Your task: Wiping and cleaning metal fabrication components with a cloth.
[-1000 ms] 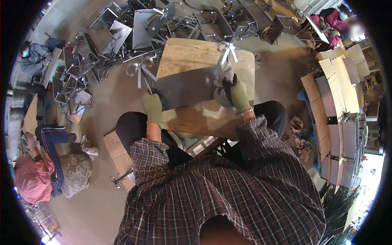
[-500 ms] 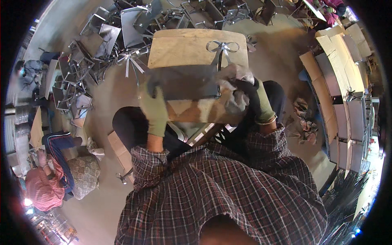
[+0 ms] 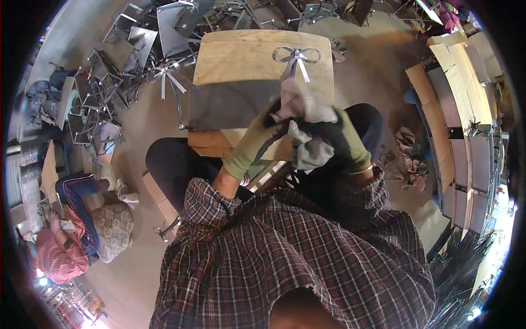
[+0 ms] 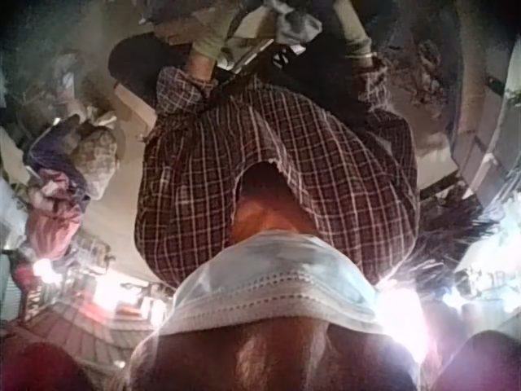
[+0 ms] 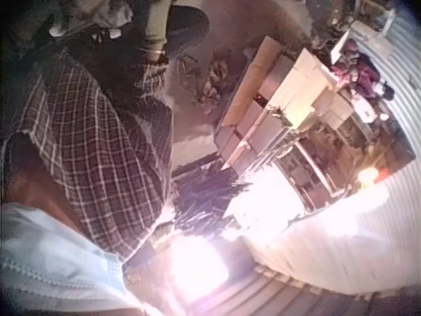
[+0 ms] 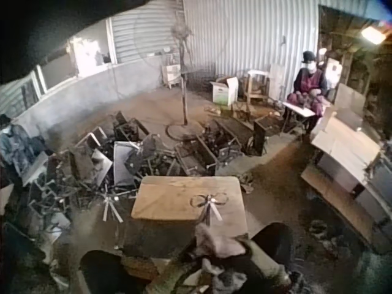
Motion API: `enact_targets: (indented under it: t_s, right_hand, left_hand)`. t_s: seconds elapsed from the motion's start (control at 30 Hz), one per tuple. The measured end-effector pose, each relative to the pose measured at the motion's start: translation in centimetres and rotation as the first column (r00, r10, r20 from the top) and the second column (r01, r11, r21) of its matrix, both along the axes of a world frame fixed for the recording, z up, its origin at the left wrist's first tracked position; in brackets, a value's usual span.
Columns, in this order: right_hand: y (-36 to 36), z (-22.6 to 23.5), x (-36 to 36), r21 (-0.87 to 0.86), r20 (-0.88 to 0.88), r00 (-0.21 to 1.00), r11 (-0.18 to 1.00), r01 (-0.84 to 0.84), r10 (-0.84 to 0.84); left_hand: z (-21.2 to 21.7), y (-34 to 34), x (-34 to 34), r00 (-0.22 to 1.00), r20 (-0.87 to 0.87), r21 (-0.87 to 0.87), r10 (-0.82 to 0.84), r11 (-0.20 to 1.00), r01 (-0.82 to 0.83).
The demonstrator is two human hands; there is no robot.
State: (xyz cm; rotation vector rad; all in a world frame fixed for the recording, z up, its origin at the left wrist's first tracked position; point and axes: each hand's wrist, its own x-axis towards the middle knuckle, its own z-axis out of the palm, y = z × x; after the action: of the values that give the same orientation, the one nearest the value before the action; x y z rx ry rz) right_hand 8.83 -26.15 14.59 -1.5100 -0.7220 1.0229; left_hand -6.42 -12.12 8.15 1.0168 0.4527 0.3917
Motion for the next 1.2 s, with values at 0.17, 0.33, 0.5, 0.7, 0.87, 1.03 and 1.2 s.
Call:
enact_targets:
  t_s: [0.17,0.33,0.5,0.7,0.87,1.03,1.2]
  right_hand:
    - [1.3,-3.2,1.2,0.048,-0.283,0.959,0.998,0.04,-0.024]
    - [2.5,-10.4,3.3,-0.016,0.739,0.674,1.0,-0.003,0.014]
    - [2.9,-13.2,4.1,-0.073,0.611,0.79,0.997,0.009,0.037]
    - [6.8,-9.8,5.3,0.016,-0.297,0.916,0.958,0.286,-0.269]
    - [7.6,-5.8,8.7,0.008,0.237,0.962,0.991,0.136,-0.134]
    - [8.2,-9.3,10.6,0.171,0.235,0.953,0.973,0.154,-0.192]
    - [8.8,-11.2,9.5,0.183,0.066,0.962,0.951,0.248,-0.264]
  left_hand:
    - [-0.6,1.6,1.6,0.945,-0.311,0.507,0.106,0.859,0.07]
    - [-4.5,4.1,4.7,0.888,-0.267,0.688,0.373,0.72,-0.095]
    - [-5.2,5.8,8.6,0.971,-0.111,0.624,0.21,0.776,-0.097]
    - [-9.5,10.2,9.9,0.992,0.071,0.553,0.101,0.824,-0.123]
    - [-7.3,9.3,11.3,0.963,-0.06,0.89,0.262,0.451,-0.068]
    - [-8.4,10.1,12.5,0.925,0.172,0.745,0.338,0.57,-0.347]
    - [-7.7,10.7,13.5,0.98,0.118,0.752,0.157,0.631,-0.192]
